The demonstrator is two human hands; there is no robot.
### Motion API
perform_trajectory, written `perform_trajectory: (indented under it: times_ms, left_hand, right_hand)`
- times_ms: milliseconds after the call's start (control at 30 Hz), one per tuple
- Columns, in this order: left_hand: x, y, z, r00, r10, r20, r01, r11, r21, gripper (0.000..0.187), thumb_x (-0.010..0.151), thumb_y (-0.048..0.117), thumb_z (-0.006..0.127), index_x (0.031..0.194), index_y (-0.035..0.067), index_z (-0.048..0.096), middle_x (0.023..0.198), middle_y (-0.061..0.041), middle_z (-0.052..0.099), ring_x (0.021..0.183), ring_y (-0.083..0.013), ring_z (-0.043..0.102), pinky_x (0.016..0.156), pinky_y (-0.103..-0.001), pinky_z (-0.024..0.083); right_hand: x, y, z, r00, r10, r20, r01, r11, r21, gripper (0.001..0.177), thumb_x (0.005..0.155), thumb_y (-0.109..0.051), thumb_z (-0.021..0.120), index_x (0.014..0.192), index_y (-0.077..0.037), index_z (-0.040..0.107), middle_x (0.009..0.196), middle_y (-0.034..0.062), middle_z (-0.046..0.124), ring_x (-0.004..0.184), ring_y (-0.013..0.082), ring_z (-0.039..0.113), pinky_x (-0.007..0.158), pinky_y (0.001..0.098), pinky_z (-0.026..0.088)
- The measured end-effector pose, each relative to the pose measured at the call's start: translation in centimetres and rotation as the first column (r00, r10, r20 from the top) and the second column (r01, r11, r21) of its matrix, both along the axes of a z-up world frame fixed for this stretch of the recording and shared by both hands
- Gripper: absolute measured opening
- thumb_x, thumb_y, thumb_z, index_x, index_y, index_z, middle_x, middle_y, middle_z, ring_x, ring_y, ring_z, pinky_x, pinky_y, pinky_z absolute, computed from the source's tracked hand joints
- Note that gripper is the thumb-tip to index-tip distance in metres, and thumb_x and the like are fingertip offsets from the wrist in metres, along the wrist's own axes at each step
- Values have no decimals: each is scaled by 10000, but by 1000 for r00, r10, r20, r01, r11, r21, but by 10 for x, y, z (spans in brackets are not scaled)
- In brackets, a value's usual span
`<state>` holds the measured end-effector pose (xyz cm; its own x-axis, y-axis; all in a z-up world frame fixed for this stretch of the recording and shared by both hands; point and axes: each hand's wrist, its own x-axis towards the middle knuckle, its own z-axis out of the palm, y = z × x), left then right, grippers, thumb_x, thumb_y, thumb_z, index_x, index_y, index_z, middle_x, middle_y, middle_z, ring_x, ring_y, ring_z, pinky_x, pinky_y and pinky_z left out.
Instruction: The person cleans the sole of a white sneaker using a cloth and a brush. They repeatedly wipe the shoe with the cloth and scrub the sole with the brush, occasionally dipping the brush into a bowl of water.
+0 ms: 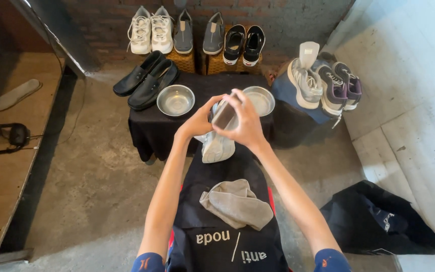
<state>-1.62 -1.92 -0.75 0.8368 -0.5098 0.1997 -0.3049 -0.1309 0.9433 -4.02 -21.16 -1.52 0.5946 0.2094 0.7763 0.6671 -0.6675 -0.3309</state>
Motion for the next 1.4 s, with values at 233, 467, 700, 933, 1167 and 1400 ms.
perform_trajectory:
  times_ms: [233,467,700,933,1167,1400]
  left_hand:
    - [-7,1,18,998,2,-64,-2,1000,-1,876,775,69,858,1526,273,457,1594,-91,427,1423,-412,434,1157,-584,388]
    - [-11,10,20,999,26,-26,-28,998,-59,843,780,61,853,1516,228,476,1603,-120,413,1423,-452,412,1136,-583,404]
    - [6,18,4,995,91,-42,-93,995,-40,854,794,99,847,1531,277,455,1609,-75,407,1367,-425,498,1130,-536,437]
    - [6,26,-1,989,118,-92,-125,990,-72,839,832,90,834,1552,265,440,1606,-117,398,1336,-426,530,1132,-526,445]
    - [4,24,1,993,93,-68,-97,994,-59,864,819,125,850,1563,250,429,1626,-77,379,1347,-392,526,1147,-495,417]
    - [14,7,1,998,12,-63,-15,999,-49,872,798,87,837,1561,211,432,1633,-58,373,1308,-348,558,1134,-470,434]
  right_hand:
    - [23,-13,14,983,-181,3,178,970,165,820,711,-479,958,1360,-136,593,1318,148,582,1192,326,644,1031,427,526]
    - [-6,-6,-2,992,-119,46,111,981,160,898,661,-516,963,1386,-122,609,1376,198,585,1253,376,604,1077,464,485]
    - [-50,9,-72,964,-257,65,256,966,21,844,665,-567,897,1367,-154,673,1367,187,575,1166,353,601,1021,459,503]
    - [-71,-8,-98,971,-181,-156,183,983,3,933,507,-585,951,1332,-222,706,1313,115,619,1218,339,557,1089,462,440]
    - [-1,-45,-143,742,-410,-531,581,789,203,943,633,-430,979,1409,-124,539,1309,243,559,1190,448,580,1049,573,428]
    - [55,-21,-162,765,-392,-510,444,896,-22,844,552,-28,954,1294,-112,560,1271,202,495,1113,448,637,1001,444,521]
